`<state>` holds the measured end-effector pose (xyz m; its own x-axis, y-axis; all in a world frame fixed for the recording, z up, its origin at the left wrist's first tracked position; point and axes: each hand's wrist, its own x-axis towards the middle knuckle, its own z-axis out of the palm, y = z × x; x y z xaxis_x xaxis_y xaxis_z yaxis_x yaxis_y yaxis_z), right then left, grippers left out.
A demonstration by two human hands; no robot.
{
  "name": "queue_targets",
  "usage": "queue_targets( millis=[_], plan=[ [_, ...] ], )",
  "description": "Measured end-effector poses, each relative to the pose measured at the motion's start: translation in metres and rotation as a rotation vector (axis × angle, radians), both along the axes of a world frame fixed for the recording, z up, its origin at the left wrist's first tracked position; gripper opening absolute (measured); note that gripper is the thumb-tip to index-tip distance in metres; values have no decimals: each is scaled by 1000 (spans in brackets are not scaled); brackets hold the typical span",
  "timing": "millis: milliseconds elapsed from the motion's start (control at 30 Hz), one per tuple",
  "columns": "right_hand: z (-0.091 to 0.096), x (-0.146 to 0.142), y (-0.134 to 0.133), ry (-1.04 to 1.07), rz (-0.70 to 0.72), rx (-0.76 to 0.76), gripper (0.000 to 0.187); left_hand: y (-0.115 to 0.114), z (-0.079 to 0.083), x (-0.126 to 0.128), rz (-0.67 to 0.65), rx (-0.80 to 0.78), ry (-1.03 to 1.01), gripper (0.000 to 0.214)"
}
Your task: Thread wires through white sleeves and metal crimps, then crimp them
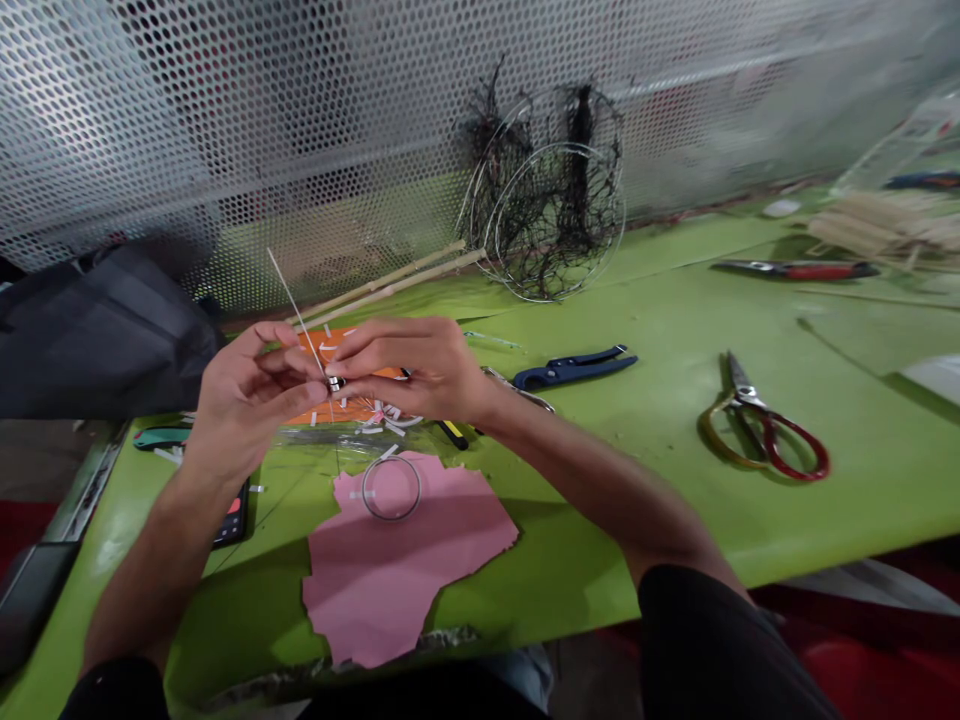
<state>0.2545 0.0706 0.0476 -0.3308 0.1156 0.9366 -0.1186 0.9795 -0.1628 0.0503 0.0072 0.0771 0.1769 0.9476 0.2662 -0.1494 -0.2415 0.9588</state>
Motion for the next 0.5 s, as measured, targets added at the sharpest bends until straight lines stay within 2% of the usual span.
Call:
queue_targets(
  millis=[333,500],
  plan=[
    [2,-1,-1,-10,-9,-2,12,1,-1,2,9,-9,-12,53],
    [1,-2,-2,-18,-11,-30,17,0,-1,1,16,1,-12,46]
  ],
)
